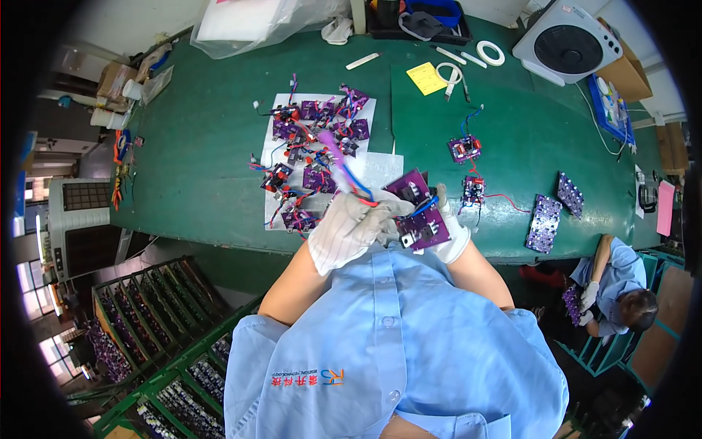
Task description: The person assembles small electronic component boards by hand, connecting wires and electronic components to purple housings and circuit boards.
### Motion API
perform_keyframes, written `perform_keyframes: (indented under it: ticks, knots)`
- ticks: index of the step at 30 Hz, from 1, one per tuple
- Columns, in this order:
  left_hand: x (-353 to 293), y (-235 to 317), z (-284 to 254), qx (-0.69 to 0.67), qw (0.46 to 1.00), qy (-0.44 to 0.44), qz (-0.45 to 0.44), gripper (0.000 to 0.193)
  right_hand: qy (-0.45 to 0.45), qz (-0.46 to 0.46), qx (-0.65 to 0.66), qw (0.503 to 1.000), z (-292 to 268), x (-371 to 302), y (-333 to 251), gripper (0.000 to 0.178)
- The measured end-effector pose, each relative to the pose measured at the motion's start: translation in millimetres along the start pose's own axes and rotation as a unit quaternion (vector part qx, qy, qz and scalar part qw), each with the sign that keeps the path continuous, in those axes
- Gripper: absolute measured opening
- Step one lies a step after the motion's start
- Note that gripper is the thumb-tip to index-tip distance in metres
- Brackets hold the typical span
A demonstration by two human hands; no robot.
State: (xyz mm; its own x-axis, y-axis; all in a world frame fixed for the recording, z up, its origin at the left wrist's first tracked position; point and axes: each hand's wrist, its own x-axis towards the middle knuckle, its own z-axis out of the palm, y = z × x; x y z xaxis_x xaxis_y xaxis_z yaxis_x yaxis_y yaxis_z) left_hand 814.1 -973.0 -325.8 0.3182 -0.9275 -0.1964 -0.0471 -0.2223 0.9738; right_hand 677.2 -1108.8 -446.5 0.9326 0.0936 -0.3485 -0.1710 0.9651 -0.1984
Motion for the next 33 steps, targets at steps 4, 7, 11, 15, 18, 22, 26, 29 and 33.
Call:
perform_keyframes:
  ticks: [4,7,11,15,18,22,26,29,33]
  knots:
    - [-33.0,4.0,-3.9,-0.118,0.986,0.086,0.079,0.027,-0.056,-0.101,-0.151,0.982,82.2,-13.1,-3.4,0.086]
    - [-48.3,15.4,2.6,-0.098,0.985,0.113,0.089,0.022,-0.140,-0.078,-0.160,0.974,90.3,-18.5,-0.2,0.083]
    - [-56.5,29.9,11.3,-0.057,0.985,0.155,0.055,0.017,-0.035,-0.036,-0.035,0.998,75.8,-22.6,16.0,0.069]
    - [-58.7,15.8,14.1,-0.029,0.974,0.188,0.125,0.013,-0.066,-0.009,-0.002,0.998,68.9,-26.4,17.2,0.065]
    - [-56.2,12.4,16.4,0.046,0.950,0.241,0.192,0.010,-0.066,-0.015,-0.037,0.997,92.7,-29.0,15.4,0.065]
    - [-54.8,5.8,18.1,0.191,0.917,0.288,0.199,0.009,-0.009,-0.053,-0.158,0.986,85.4,-37.3,17.1,0.066]
    - [-52.1,-10.5,1.7,0.521,0.750,0.294,0.282,0.007,0.057,-0.207,-0.579,0.786,118.5,-43.7,4.5,0.068]
    - [-52.4,6.2,0.3,0.328,0.902,0.267,0.093,0.015,-0.084,-0.502,-0.735,0.448,102.5,-32.3,4.1,0.062]
    - [-54.9,20.9,1.6,0.166,0.936,0.298,0.086,0.019,-0.134,-0.507,-0.780,0.343,92.1,-26.3,4.3,0.068]
